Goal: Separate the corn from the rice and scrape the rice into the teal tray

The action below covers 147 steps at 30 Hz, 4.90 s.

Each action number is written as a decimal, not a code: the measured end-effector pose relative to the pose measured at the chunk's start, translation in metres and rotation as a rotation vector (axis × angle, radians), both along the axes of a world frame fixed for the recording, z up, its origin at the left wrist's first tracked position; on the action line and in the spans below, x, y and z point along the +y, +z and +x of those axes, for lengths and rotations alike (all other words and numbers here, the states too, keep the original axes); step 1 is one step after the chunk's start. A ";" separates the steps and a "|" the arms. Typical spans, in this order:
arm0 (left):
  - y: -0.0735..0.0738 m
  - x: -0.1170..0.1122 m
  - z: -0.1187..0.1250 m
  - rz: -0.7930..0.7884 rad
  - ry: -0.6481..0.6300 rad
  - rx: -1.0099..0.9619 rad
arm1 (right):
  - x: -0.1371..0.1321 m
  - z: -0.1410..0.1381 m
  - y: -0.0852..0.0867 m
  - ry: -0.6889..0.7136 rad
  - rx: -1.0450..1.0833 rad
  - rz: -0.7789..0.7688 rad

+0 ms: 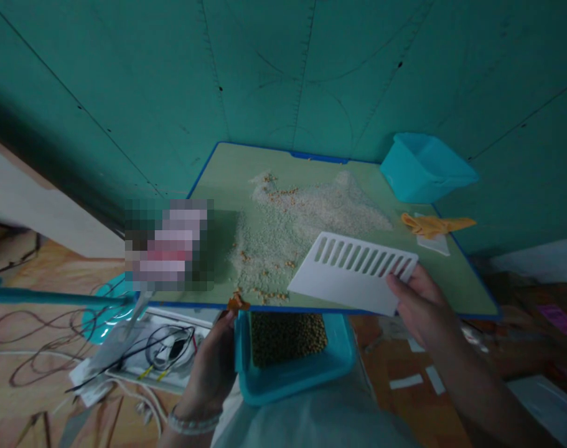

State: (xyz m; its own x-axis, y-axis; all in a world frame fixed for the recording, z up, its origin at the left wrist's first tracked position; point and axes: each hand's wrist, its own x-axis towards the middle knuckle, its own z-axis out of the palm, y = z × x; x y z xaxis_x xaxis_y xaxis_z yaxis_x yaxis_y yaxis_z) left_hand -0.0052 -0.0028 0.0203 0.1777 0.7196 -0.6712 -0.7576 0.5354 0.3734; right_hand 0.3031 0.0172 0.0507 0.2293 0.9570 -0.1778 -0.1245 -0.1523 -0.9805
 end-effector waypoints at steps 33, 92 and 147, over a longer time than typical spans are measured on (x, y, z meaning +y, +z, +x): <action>0.005 0.004 -0.004 0.015 0.110 0.239 | 0.023 -0.031 -0.013 0.078 0.044 -0.020; 0.014 0.008 -0.020 -0.106 0.174 0.140 | 0.026 -0.073 -0.009 0.289 -0.010 -0.027; 0.001 0.010 0.003 0.058 0.041 0.228 | 0.016 -0.011 -0.015 0.089 0.073 -0.037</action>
